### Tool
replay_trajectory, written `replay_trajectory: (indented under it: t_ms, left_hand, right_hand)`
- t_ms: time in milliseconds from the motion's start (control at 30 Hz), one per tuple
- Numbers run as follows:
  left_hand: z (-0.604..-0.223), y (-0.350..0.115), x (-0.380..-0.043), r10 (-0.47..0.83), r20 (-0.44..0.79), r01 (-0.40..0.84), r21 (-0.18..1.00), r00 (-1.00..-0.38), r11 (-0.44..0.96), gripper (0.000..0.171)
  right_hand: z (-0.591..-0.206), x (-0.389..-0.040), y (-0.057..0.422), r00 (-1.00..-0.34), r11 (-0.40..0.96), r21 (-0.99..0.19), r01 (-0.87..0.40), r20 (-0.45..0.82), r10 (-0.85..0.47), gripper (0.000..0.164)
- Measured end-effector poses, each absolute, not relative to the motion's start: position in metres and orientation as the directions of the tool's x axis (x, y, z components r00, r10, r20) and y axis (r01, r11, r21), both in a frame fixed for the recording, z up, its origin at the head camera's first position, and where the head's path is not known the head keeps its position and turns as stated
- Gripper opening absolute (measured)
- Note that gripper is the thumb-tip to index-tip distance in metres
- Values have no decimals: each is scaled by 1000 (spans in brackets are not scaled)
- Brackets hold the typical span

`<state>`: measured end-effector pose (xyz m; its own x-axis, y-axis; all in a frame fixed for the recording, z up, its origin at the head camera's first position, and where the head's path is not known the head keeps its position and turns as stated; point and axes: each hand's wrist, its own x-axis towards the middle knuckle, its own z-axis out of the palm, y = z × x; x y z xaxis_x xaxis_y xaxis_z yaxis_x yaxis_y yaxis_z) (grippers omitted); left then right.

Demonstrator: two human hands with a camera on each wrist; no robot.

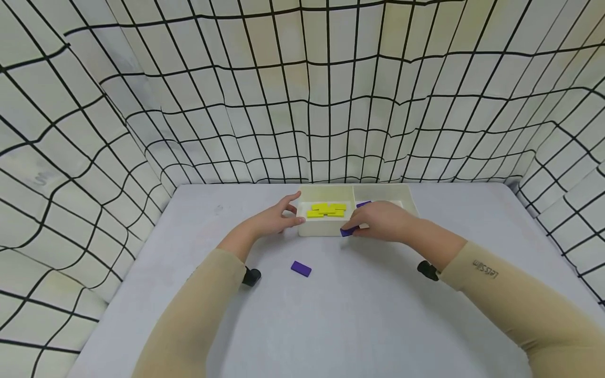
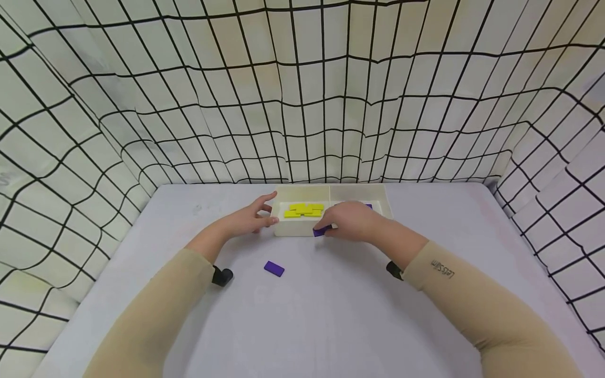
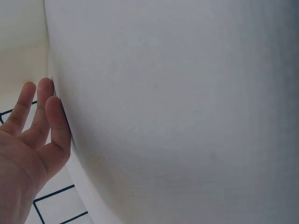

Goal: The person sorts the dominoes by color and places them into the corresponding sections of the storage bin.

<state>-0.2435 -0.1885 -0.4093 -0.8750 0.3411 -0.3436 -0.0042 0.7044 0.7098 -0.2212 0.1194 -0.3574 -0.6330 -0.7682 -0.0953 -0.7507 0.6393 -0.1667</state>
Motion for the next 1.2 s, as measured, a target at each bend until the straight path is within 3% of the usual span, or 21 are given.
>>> replay_trajectory:
  t_ms: [300, 567, 1200]
  left_hand:
    - [-410, -189, -245, 338, -347, -11, 712, -875, 702, 87]
    - [-409, -190, -244, 334, -351, -18, 711, -875, 703, 87]
    - [-411, -190, -244, 340, -352, -12, 710, -872, 704, 85]
  right_hand:
    - [-351, -245, 164, -710, 709, -177, -683, -71, -701, 31]
    - [-344, -262, 186, -788, 801, -164, -575, -150, -597, 33]
    - [-363, -294, 182, -752, 789, -14, -615, -293, -591, 24]
